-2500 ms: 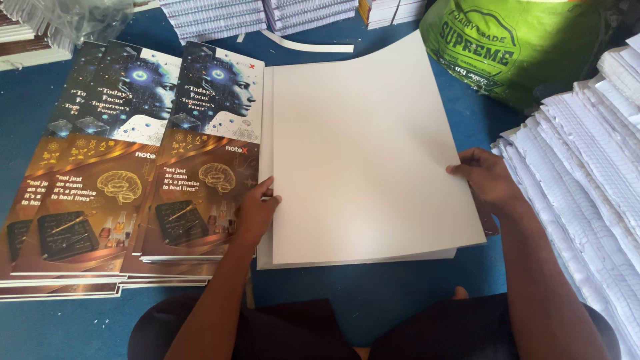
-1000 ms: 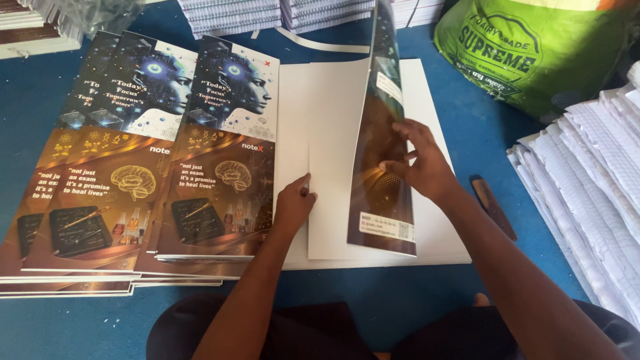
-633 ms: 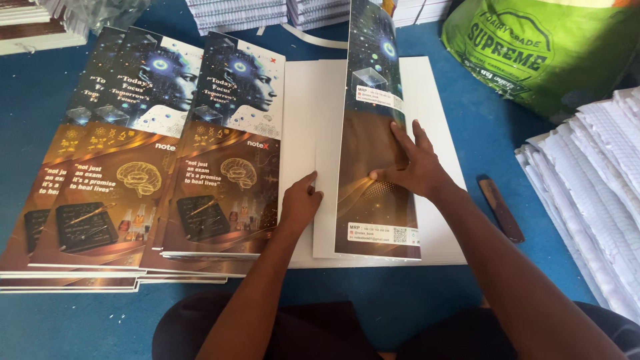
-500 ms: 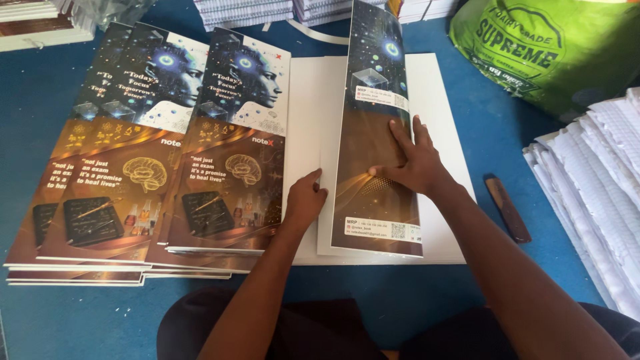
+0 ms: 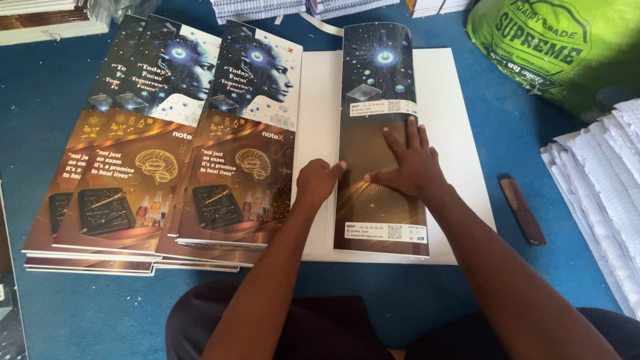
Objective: The person inserts printed covers into blank book blocks, aligns them, and uses a stapler to secure the covers to the spines. The person repeats this process for multiple notebooks.
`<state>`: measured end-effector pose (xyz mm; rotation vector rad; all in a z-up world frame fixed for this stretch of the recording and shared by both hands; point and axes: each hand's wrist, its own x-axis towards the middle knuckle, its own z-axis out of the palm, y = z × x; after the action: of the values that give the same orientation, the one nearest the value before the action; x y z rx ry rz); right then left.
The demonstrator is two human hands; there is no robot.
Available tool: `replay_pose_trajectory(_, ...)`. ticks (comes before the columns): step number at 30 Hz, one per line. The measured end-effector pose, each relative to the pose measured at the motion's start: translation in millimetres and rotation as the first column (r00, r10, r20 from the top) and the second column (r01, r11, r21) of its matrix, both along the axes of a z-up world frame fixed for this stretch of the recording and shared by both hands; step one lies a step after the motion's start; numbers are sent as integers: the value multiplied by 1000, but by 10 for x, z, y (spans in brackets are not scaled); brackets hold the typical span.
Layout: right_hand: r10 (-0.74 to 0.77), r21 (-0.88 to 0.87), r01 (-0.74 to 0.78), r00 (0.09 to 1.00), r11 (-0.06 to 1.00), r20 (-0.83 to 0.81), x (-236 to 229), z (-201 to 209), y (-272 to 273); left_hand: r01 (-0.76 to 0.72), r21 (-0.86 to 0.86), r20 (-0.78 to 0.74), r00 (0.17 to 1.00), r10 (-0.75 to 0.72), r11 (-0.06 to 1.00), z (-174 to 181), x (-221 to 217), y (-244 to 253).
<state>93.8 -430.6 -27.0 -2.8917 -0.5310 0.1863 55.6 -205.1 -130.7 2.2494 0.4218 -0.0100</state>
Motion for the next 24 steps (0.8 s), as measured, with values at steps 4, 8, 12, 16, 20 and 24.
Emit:
replay_pose_trajectory(4,19,-16,-19,999,1000,29,23,-37,55,-2,85,52,999,-2,996,226,-109,-111)
replay_pose_trajectory(8,31,75,-37,997,997,74,37,-96,-3,-7,119,56,998,0,993,314,-121,-154)
replay_pose_trajectory(12,16,349,-48,995,936,94,132,-109,-128,10,95,44,999,-14,995,357,-151,-148)
replay_pose_trajectory(16,-48,482,31,999,876,24,171,-177,-233,14,89,2,1000,-14,996,398,-136,-159)
replay_pose_trajectory(20,22,540,-44,999,840,47,217,-324,-183,-21,119,55,998,15,993,392,-129,-180)
replay_pose_trajectory(24,-10,444,10,1000,896,-3,235,-410,-123,-49,80,-30,998,51,996,377,-104,-147)
